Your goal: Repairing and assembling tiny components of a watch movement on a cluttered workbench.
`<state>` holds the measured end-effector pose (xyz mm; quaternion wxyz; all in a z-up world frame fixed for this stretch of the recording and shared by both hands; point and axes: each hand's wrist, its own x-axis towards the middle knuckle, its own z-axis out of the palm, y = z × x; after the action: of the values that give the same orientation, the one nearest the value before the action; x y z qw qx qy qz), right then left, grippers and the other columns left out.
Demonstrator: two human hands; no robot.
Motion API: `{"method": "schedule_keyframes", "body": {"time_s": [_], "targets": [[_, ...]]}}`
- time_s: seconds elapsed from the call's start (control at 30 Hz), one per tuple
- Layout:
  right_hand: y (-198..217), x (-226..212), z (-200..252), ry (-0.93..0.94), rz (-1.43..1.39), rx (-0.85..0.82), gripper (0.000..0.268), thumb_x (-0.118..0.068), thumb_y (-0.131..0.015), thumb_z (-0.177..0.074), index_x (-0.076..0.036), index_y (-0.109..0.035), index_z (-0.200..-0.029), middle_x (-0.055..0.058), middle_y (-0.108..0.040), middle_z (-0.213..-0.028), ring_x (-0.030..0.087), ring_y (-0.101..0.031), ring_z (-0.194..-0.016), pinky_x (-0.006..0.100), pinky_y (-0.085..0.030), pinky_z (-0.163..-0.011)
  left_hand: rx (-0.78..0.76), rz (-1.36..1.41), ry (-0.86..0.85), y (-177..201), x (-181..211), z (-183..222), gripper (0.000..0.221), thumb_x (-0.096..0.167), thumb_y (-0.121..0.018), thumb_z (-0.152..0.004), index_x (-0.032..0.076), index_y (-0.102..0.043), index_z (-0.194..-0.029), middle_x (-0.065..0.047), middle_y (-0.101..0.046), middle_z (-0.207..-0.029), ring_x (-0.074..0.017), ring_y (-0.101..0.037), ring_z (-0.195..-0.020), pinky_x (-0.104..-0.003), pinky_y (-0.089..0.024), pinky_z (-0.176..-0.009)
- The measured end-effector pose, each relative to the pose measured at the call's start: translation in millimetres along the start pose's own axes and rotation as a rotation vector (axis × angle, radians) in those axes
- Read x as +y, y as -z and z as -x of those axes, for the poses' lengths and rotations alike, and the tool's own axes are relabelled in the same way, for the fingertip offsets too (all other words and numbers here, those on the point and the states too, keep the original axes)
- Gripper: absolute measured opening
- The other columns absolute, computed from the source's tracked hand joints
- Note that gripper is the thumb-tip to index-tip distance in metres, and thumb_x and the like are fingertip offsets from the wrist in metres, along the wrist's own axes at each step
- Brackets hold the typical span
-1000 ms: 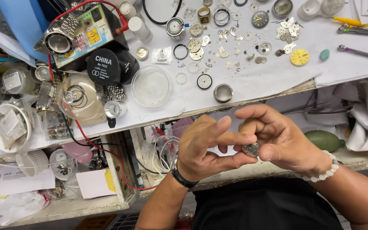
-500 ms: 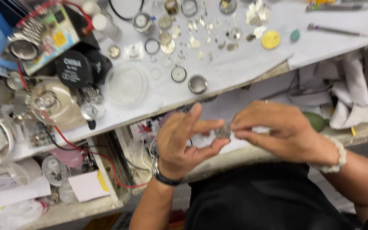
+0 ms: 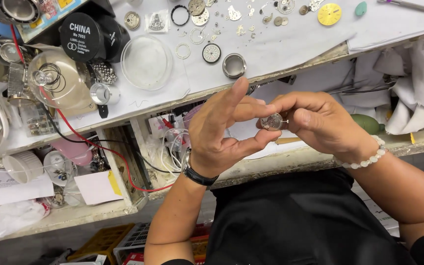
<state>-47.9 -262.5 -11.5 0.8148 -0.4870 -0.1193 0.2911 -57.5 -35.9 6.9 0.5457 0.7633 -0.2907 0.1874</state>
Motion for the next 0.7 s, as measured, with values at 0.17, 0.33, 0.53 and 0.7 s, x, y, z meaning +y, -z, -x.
{"method": "schedule_keyframes", "body": {"time_s": [0.17,0.33,0.53,0.7], "targets": [[6.0,18.6,-1.2,-0.085,-0.138,-0.093,0.063,-0.049,-0.074,-0.096,-0.003,-0.062,-0.139,0.026,-0.070,-0.120,0.037,-0.067,-0.122,0.056,-0.063,-0.092,0.005,0.021,-0.005,-4.7,0.7,0.5,0.086,0.022,-0.090,-0.098,0.013,-0.031,-0.160,0.000,-0.079,-0.119,-0.0188,-0.080,-0.107,-0.033,-0.064,-0.110],[-0.7,21.9,-6.7,-0.055,-0.208,-0.110,0.052,-0.052,-0.077,-0.097,-0.005,-0.071,-0.118,0.013,-0.061,-0.106,0.026,-0.057,-0.102,0.036,-0.045,-0.077,0.022,0.026,-0.023,-4.5,2.3,-0.7,0.085,0.019,-0.091,-0.098,0.011,-0.033,-0.159,-0.001,-0.078,-0.119,-0.0188,-0.081,-0.106,-0.032,-0.065,-0.108],[-2.3,25.6,-6.3,-0.080,-0.171,-0.043,0.045,-0.046,-0.080,-0.092,-0.009,-0.073,-0.116,0.010,-0.067,-0.103,0.029,-0.063,-0.107,0.044,-0.049,-0.085,0.016,-0.017,-0.032,-2.6,2.8,0.8,0.082,0.019,-0.088,-0.099,0.011,-0.032,-0.159,-0.002,-0.078,-0.118,-0.0226,-0.080,-0.108,-0.035,-0.064,-0.109],[-16.9,7.4,-4.0,0.104,0.331,0.129,0.046,-0.039,-0.071,-0.091,-0.005,-0.071,-0.121,0.017,-0.071,-0.101,0.021,-0.064,-0.088,0.030,-0.047,-0.073,0.052,-0.047,-0.034,-0.6,0.4,3.2,0.087,0.015,-0.091,-0.095,0.010,-0.032,-0.159,-0.004,-0.079,-0.109,-0.0193,-0.079,-0.102,-0.034,-0.068,-0.100]]}}
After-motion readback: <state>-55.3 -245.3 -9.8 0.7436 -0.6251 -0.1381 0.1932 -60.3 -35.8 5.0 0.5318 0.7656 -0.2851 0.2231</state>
